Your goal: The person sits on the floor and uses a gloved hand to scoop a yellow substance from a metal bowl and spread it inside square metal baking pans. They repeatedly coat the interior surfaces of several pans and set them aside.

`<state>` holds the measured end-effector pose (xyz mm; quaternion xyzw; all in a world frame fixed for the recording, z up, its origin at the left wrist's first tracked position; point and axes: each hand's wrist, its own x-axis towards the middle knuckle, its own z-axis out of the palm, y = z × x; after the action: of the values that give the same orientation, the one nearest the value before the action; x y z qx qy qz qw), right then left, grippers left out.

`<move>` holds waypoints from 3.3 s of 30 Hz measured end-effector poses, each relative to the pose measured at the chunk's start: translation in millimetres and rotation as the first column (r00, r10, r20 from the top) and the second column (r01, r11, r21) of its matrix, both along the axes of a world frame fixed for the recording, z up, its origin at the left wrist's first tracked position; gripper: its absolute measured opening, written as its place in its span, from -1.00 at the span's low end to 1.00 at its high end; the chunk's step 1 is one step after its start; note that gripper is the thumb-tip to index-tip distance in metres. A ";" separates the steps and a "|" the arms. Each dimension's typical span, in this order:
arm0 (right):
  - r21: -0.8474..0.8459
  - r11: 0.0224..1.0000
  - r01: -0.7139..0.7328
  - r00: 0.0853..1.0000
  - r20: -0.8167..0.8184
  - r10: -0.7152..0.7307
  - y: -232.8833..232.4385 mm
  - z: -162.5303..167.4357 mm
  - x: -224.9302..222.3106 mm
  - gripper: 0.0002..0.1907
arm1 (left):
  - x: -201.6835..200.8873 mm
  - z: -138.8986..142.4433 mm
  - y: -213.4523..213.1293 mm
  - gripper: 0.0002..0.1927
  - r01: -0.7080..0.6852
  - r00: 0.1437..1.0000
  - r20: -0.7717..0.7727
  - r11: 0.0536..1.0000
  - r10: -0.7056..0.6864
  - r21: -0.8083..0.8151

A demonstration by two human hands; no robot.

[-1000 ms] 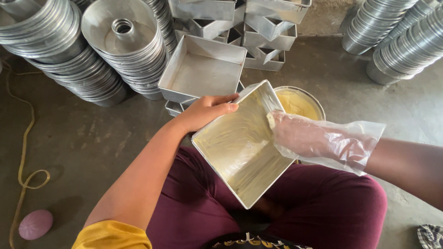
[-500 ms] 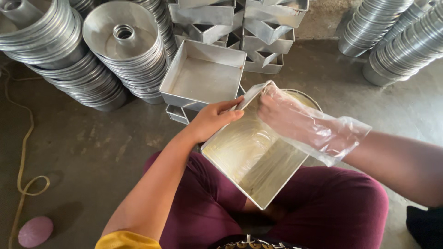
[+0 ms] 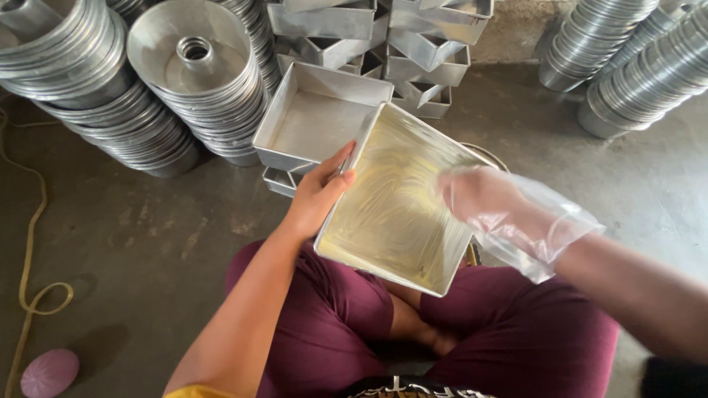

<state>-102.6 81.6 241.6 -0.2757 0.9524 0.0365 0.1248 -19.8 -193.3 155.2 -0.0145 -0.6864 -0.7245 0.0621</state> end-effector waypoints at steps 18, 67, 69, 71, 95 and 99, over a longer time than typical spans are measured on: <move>-0.484 -0.652 0.583 0.799 0.196 0.569 33.1 6.1 11.7 -0.66 | 54.7 -18.9 129.5 -0.14 -0.460 0.746 -0.654 0.807 0.126 -0.370; -0.383 -0.491 0.782 0.613 0.330 0.718 10.0 34.2 86.0 -0.49 | 32.4 -33.1 108.6 -0.14 -0.228 0.840 -0.459 0.955 0.290 0.187; -0.412 -0.498 0.763 0.645 0.439 0.626 8.9 25.5 73.7 -0.51 | 27.7 -30.2 100.6 -0.10 -0.142 0.858 -0.429 0.933 0.283 0.330; -0.372 -0.502 0.781 0.623 0.527 0.579 4.2 9.7 56.9 -0.52 | 27.5 -29.4 98.3 -0.04 -0.035 0.880 -0.406 0.887 0.246 0.461; -0.467 -0.221 0.856 0.485 0.581 0.654 -67.3 -12.7 32.1 -0.81 | 30.7 -43.5 110.1 -0.03 0.066 0.909 -0.398 0.897 0.127 0.437; -0.466 -0.162 0.870 0.445 0.602 0.663 -51.4 -23.2 28.3 -0.82 | 24.3 -46.5 107.8 -0.06 0.068 0.909 -0.395 0.886 0.135 0.458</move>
<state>-74.3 30.2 218.4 -0.0985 0.3790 -0.8576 0.3334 4.5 -85.5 108.7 -0.1411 -0.4649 -0.8456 0.2213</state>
